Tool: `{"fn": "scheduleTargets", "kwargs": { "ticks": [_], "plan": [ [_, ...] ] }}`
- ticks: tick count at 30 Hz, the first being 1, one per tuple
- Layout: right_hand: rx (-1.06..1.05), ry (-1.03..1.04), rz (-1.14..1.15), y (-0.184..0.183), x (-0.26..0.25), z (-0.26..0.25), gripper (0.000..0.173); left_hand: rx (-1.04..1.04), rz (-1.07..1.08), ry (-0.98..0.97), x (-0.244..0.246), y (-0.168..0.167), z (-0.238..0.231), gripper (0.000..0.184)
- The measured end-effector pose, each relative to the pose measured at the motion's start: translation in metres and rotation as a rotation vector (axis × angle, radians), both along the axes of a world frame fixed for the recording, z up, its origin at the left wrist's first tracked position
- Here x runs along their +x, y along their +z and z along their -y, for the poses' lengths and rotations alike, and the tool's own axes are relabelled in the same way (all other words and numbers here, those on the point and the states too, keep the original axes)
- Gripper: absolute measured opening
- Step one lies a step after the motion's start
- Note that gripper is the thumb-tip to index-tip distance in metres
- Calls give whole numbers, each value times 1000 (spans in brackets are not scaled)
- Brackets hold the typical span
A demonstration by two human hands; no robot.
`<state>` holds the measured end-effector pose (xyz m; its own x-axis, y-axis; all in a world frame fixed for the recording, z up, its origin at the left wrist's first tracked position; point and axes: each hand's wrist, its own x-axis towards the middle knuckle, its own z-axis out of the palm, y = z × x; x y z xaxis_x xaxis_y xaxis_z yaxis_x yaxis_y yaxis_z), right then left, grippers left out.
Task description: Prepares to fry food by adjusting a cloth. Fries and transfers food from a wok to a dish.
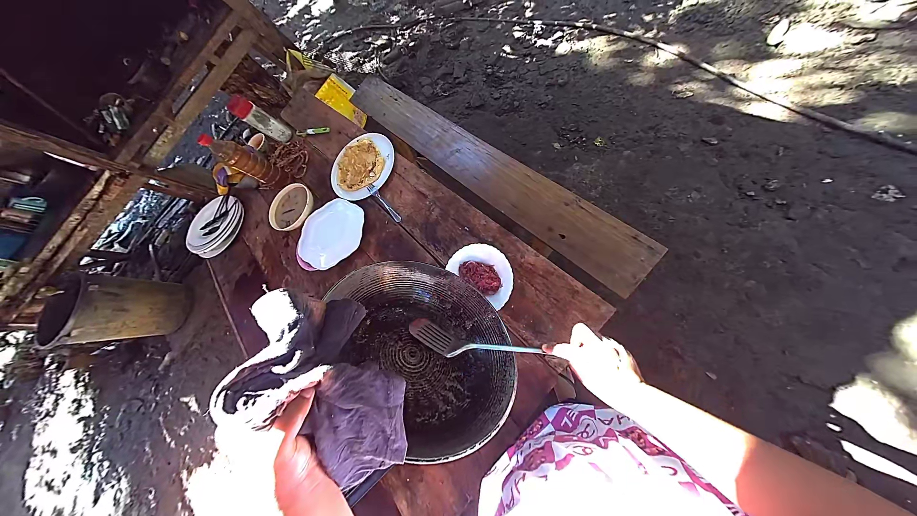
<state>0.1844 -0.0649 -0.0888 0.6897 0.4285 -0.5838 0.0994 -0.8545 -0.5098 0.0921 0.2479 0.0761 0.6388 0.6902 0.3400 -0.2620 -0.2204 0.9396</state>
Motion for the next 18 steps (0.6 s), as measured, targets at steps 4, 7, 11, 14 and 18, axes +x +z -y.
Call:
{"fn": "scheduleTargets", "kwargs": {
  "ticks": [4,7,11,14,18],
  "plan": [
    [-24,-104,43,-19,13,6,53,-5,18,37,-6,-1,1,33],
    [86,-184,144,-7,13,10,43,10,10,73,-9,0,-1,34],
    [423,-95,387,4,-19,4,26,-10,3,77,-6,6,8,37],
    [473,43,283,14,-34,-8,32,-32,-1,88,-2,12,17,40],
    [295,62,164,-4,-21,-11,43,-47,1,83,1,13,18,37]
  ]
}}
